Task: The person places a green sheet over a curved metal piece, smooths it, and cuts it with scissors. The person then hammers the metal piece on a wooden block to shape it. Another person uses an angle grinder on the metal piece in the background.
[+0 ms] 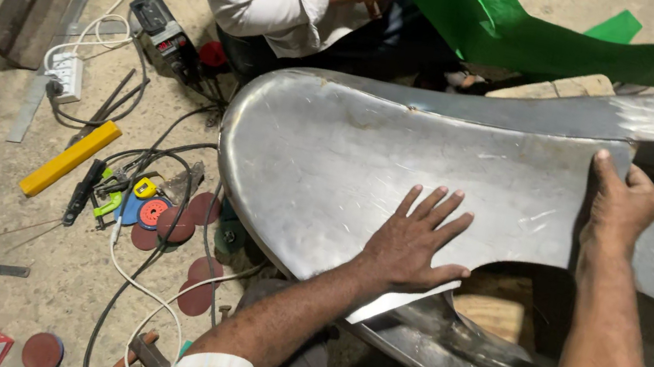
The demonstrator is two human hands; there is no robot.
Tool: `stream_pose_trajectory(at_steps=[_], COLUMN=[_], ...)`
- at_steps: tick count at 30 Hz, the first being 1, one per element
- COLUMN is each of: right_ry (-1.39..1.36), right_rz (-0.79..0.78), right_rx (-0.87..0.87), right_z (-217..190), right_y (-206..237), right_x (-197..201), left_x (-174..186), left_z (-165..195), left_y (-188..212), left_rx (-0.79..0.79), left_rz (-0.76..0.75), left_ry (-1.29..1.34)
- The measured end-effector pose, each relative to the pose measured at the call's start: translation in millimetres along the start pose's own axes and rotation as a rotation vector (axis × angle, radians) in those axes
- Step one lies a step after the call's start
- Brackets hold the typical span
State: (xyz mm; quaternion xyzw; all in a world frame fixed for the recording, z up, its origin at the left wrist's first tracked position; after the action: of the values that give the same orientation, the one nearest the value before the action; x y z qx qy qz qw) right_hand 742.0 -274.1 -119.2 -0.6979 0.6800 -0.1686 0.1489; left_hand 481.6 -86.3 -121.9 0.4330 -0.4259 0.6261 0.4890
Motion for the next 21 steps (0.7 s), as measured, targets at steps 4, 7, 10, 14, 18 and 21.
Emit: stream_pose_trajectory(at_steps=[4, 7, 10, 14, 18, 21], right_ry=[-0.081, -0.005, 0.005, 0.064, 0.100, 0.077], right_rz=[-0.075, -0.066, -0.064, -0.048, -0.074, -0.088], right_rx=[-0.190, -0.317, -0.042, -0.113, -0.130, -0.088], right_z=[8, 11, -3, 0, 14, 23], right_y=[0, 3, 6, 10, 5, 1], right_x=[-2, -1, -8, -7, -2, 0], left_x=[-2, -1, -2, -8, -13, -9], left_z=[-2, -1, -1, -4, -4, -4], left_y=[-2, -3, -1, -1, -2, 1], left_rx=[0.006, 0.008, 0.016, 0.011, 0.006, 0.016], left_rz=[-0.018, -0.026, -0.044, -0.046, -0.039, -0.062], left_ry=[-0.022, -0.055, -0.076, -0.100, -0.131, -0.104])
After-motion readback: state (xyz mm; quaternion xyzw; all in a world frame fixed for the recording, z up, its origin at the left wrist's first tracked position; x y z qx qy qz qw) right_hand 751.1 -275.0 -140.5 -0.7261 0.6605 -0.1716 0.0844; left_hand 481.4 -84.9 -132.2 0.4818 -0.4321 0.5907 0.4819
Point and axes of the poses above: each hand's wrist, its own y-axis away from the middle knuckle, its own x-axis out of the back of the hand, z = x × y, the point moved 5 cm from there along -y, towards the middle knuckle, and after that the axes turned 13 degrees about x, right-handed, at the moved point
